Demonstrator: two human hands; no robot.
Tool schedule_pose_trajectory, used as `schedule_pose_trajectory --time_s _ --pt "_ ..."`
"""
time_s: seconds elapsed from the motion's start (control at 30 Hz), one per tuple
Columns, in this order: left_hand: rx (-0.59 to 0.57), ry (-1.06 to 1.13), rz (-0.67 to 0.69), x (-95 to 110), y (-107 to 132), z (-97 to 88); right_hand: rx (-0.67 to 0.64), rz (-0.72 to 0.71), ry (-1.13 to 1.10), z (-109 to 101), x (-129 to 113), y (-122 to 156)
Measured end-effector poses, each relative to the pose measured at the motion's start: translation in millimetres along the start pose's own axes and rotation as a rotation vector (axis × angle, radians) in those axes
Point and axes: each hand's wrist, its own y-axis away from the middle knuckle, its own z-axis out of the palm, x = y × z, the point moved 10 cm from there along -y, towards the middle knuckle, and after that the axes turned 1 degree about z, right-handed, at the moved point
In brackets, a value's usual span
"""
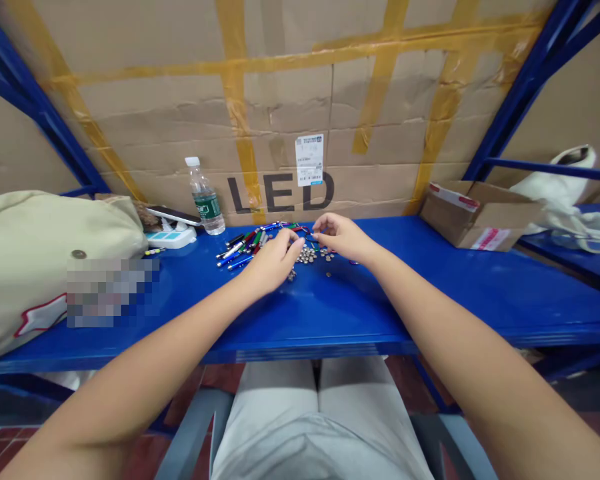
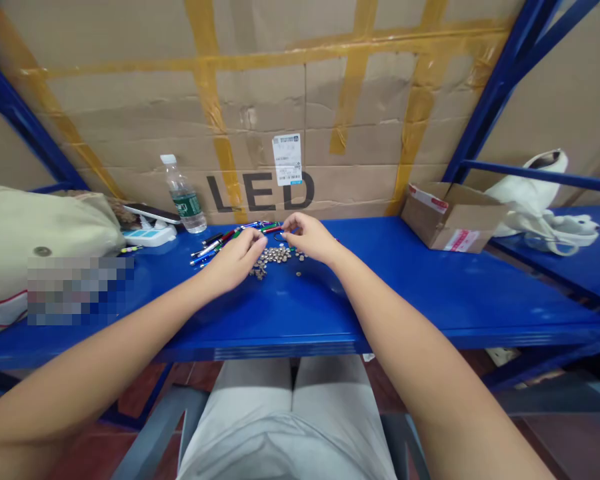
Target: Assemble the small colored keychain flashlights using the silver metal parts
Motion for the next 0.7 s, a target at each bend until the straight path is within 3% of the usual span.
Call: schedule_pose_trajectory --time_s 0.13,0.2,0.3,0.47,0.53,0.7 --pt "-0.064 0.055 -0.049 -32 -41 15.9 -0.015 -0.016 0.009 6 3 0" --pt "-0.087 0.074 -0.038 -38 -42 23.2 -0.061 -0.016 0.012 16 5 0" --pt "0.000 0.068 -0.065 -44 -32 15.3 -0.091 0.012 -0.109 30 8 0" --pt "-0.041 0.095 -0.089 -41 -25 9.3 0.007 0.031 -0.181 28 5 -1" --pt "-0.011 0.127 -0.092 -39 -26 3.0 0.012 -0.037 -0.095 25 -4 1" --pt "0.024 0.254 -0.185 -48 -24 -3.1 -0.055 -0.353 0.363 31 -39 11"
